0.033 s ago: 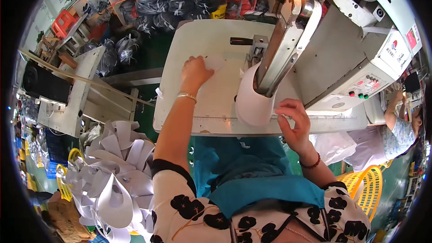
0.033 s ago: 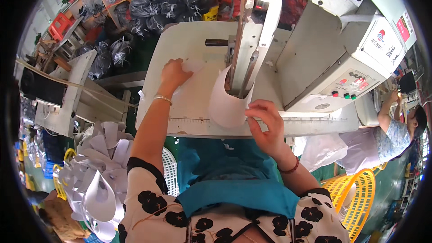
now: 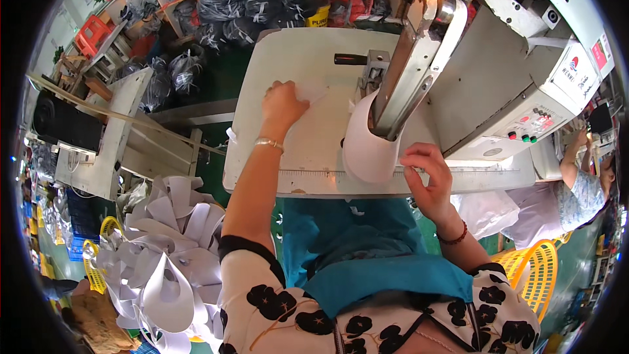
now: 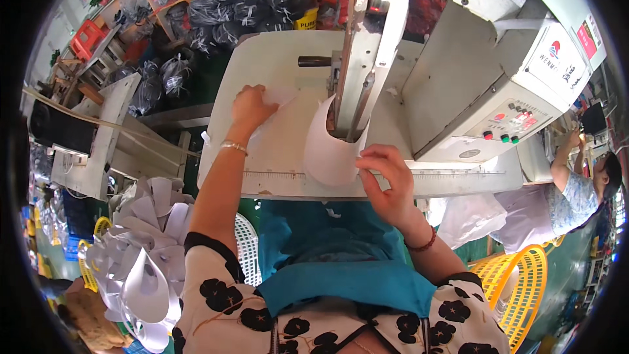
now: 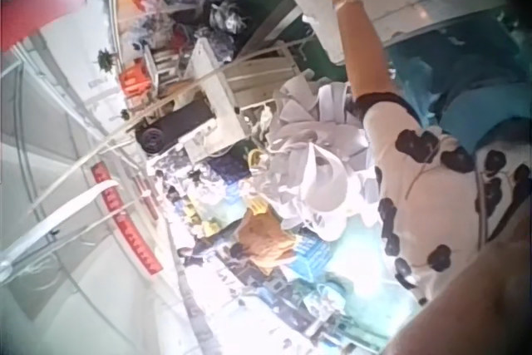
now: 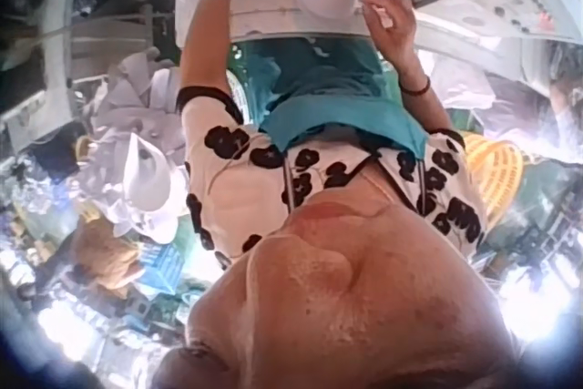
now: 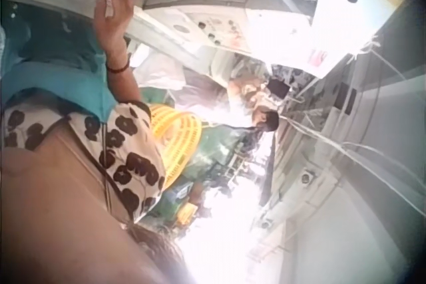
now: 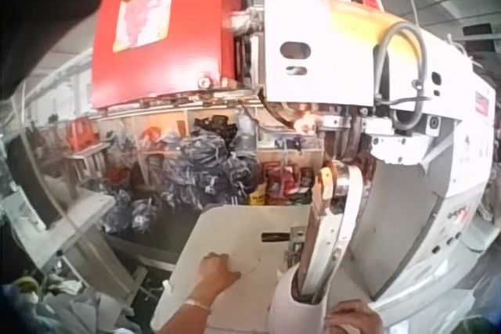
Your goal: The person sews white fabric shoe components using an industrial sewing machine.
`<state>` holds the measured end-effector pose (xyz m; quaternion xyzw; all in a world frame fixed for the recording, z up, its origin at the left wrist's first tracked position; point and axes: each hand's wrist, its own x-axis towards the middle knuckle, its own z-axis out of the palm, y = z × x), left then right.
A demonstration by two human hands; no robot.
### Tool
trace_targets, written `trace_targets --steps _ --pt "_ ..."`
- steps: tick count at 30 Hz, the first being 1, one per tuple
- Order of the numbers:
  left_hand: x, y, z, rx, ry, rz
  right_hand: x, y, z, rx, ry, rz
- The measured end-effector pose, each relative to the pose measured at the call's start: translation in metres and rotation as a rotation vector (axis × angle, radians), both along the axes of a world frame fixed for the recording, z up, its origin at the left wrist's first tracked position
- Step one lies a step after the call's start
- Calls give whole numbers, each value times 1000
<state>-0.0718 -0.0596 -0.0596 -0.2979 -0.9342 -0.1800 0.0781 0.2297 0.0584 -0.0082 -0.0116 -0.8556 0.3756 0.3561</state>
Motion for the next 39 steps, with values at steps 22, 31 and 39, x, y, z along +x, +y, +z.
trace_targets --steps 22,31,39 --pt "150 -24 177 709 -1007 -997 -17 19 93 -691 -31 558" --pt "123 6 204 817 -1235 -895 -31 55 130 -872 -19 637" --pt "93 31 224 1007 -1127 -915 -64 85 144 -938 132 605"
